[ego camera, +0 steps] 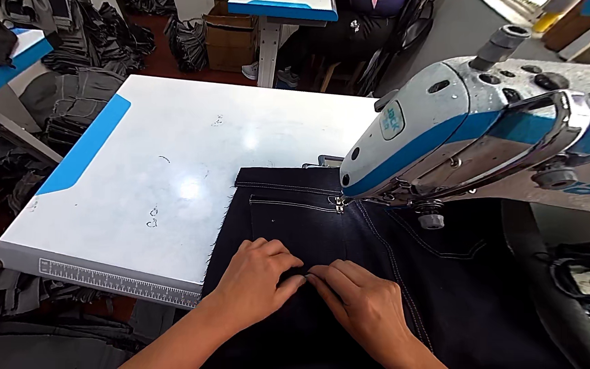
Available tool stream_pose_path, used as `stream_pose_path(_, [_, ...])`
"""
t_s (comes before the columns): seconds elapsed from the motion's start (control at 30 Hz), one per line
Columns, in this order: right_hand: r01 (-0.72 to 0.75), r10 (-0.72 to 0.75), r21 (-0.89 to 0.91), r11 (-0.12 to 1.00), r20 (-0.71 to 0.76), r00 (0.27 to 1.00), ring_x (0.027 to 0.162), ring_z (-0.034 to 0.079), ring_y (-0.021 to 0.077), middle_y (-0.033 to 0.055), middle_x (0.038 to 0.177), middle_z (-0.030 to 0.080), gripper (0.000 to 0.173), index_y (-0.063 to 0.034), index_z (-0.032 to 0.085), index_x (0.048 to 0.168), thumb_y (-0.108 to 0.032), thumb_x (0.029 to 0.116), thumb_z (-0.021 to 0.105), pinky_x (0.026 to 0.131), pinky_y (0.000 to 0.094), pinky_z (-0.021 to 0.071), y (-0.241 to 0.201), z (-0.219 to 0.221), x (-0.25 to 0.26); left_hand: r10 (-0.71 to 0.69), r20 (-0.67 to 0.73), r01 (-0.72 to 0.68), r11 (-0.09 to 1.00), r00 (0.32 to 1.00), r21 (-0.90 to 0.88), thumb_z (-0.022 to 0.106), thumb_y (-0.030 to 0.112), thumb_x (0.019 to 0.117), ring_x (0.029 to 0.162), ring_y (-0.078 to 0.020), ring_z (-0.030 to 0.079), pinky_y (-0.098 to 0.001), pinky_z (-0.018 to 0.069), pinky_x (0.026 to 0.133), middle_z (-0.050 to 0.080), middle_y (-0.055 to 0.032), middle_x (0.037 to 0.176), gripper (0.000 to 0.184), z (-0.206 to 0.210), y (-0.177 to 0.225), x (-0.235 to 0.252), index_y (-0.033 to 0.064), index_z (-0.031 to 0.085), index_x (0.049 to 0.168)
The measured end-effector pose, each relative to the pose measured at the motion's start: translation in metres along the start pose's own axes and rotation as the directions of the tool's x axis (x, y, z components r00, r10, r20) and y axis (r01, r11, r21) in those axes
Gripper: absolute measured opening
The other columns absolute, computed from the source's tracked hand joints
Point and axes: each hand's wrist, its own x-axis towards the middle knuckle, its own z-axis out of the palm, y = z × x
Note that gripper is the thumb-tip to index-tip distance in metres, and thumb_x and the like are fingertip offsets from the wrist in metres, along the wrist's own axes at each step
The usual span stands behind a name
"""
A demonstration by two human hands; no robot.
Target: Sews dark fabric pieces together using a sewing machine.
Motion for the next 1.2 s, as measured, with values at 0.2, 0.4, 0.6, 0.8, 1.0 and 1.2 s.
stream_pose_path(0.2, [0.012, -0.012, -0.01, 1.0, 0.007, 1.0, 0.066, 0.066, 0.0145, 0.0009, 0.074, 0.069, 0.028, -0.0141, 0.078, 0.093, -0.029, 0.1025, 0.057, 0.05, 0.0269, 0.0457, -0.004, -0.002, -0.001, 0.181, -0.046, -0.175, 0.979, 0.982, 0.102, 0.062, 0.025, 0.0986, 0.092, -0.0133, 0.066, -0.0325, 0.0498, 0.081, 0.072, 0.004, 0.094, 0.019, 0.012, -0.006, -0.001, 0.0171, 0.079, 0.095])
stream_pose_path(0.4, [0.105, -0.105, -0.001, 0.994, -0.025, 0.994, 0.067, 0.069, 0.0142, 0.0026, 0.074, 0.072, 0.021, -0.0109, 0.077, 0.093, -0.022, 0.1002, 0.061, 0.053, 0.0257, 0.0505, -0.002, -0.002, -0.002, 0.236, -0.109, -0.228, 0.97, 0.966, 0.079, 0.065, 0.037, 0.0977, 0.106, -0.0134, 0.066, -0.0315, 0.0509, 0.093, 0.073, 0.0037, 0.105, 0.026, 0.003, -0.031, -0.015, 0.0165, 0.077, 0.108])
stream_pose_path(0.6, [0.191, -0.185, 0.05, 0.98, -0.099, 0.978, 0.073, 0.071, 0.0139, 0.0043, 0.078, 0.074, 0.015, -0.0086, 0.077, 0.098, -0.017, 0.0992, 0.064, 0.063, 0.023, 0.055, 0.005, 0.004, -0.007, 0.406, -0.166, -0.365, 0.902, 0.899, 0.228, 0.066, 0.025, 0.0993, 0.101, -0.0164, 0.068, -0.0326, 0.0522, 0.097, 0.075, -0.0005, 0.099, 0.018, -0.009, -0.048, -0.024, 0.0122, 0.078, 0.105])
stream_pose_path(0.8, [0.382, -0.376, 0.036, 0.924, -0.105, 0.921, 0.076, 0.073, 0.0188, 0.0062, 0.081, 0.074, 0.013, -0.0046, 0.072, 0.101, -0.011, 0.0997, 0.061, 0.075, 0.0291, 0.06, 0.011, 0.001, -0.007, 0.622, -0.166, -0.556, 0.768, 0.765, 0.317, 0.06, 0.002, 0.0968, 0.087, -0.0189, 0.071, -0.0348, 0.0557, 0.088, 0.075, -0.0045, 0.086, 0.018, -0.015, -0.051, -0.007, 0.0072, 0.077, 0.093])
stream_pose_path(1.0, [0.384, -0.39, 0.07, 0.921, 0.113, 0.914, 0.079, 0.069, 0.018, 0.0025, 0.083, 0.07, 0.019, -0.0118, 0.075, 0.109, -0.014, 0.1017, 0.057, 0.062, 0.0273, 0.0544, 0.011, -0.011, 0.001, 0.697, 0.082, -0.674, 0.648, 0.713, 0.356, 0.055, 0.0, 0.099, 0.091, -0.0208, 0.068, -0.0357, 0.0534, 0.084, 0.075, -0.0051, 0.093, 0.021, -0.029, -0.051, -0.005, 0.0057, 0.075, 0.094])
stream_pose_path(1.2, [0.36, -0.349, -0.024, 0.933, 0.19, 0.918, 0.061, 0.055, 0.0185, 0.0018, 0.073, 0.057, 0.028, -0.0153, 0.075, 0.117, -0.024, 0.1063, 0.051, 0.046, 0.0288, 0.0379, -0.001, -0.01, 0.009, 0.573, 0.166, -0.592, 0.734, 0.803, 0.333, 0.05, 0.001, 0.1017, 0.099, -0.0205, 0.069, -0.0332, 0.0547, 0.087, 0.076, -0.0061, 0.108, 0.027, -0.035, -0.049, -0.016, 0.0063, 0.075, 0.112])
